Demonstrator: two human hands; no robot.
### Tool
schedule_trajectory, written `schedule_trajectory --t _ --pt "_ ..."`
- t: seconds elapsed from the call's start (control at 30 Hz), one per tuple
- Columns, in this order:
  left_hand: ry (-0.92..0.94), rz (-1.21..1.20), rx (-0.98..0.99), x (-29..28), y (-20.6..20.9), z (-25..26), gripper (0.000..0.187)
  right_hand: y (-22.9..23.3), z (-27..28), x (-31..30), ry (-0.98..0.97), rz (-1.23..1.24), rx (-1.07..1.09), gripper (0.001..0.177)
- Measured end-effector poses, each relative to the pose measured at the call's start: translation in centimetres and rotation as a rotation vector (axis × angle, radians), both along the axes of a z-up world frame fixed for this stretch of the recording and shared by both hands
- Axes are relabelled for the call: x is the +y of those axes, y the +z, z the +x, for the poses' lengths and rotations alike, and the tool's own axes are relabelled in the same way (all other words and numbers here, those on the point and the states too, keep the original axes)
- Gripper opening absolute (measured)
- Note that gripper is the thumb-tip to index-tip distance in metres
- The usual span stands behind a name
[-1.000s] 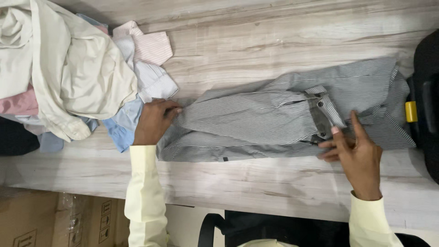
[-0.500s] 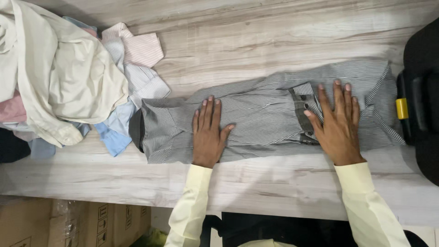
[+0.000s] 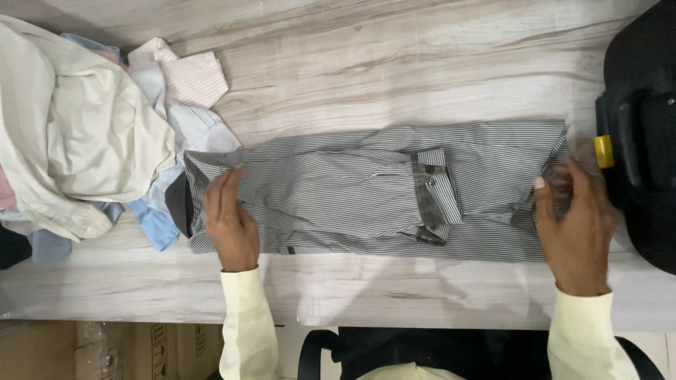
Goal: The person buttons a shirt, buttons the cuffs, and folds it on a table.
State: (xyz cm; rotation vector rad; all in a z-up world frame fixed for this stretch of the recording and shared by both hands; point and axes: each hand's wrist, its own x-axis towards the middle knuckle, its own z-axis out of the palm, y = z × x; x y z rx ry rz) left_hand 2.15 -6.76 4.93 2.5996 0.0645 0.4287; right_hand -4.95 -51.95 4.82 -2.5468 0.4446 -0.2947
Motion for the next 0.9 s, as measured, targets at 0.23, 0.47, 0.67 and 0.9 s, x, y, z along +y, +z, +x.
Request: schedule_trajectory --t 0.23,0.47,0.67,0.9 --pt "-0.18 0.473 -0.182 5.7 1.3 4.1 0.084 -0.9 3.3 -1.6 0.03 -0.039 -0.128 0.042" --pt "0.181 -0.048 -0.025 9.8 -1.6 6.9 0.041 1.3 6.4 -2.3 -0.086 0.422 -0.159 0.027" --pt "0.024 0.157 -0.063 7.2 0.4 7.7 0.052 -0.6 10.3 -1.5 0.102 -0.309 -0.17 0.02" --pt "-0.147 0.078 -0.141 -0.1 0.9 3.2 0.049 -3.0 5.9 0.3 0.272 -0.174 -0.236 0.026"
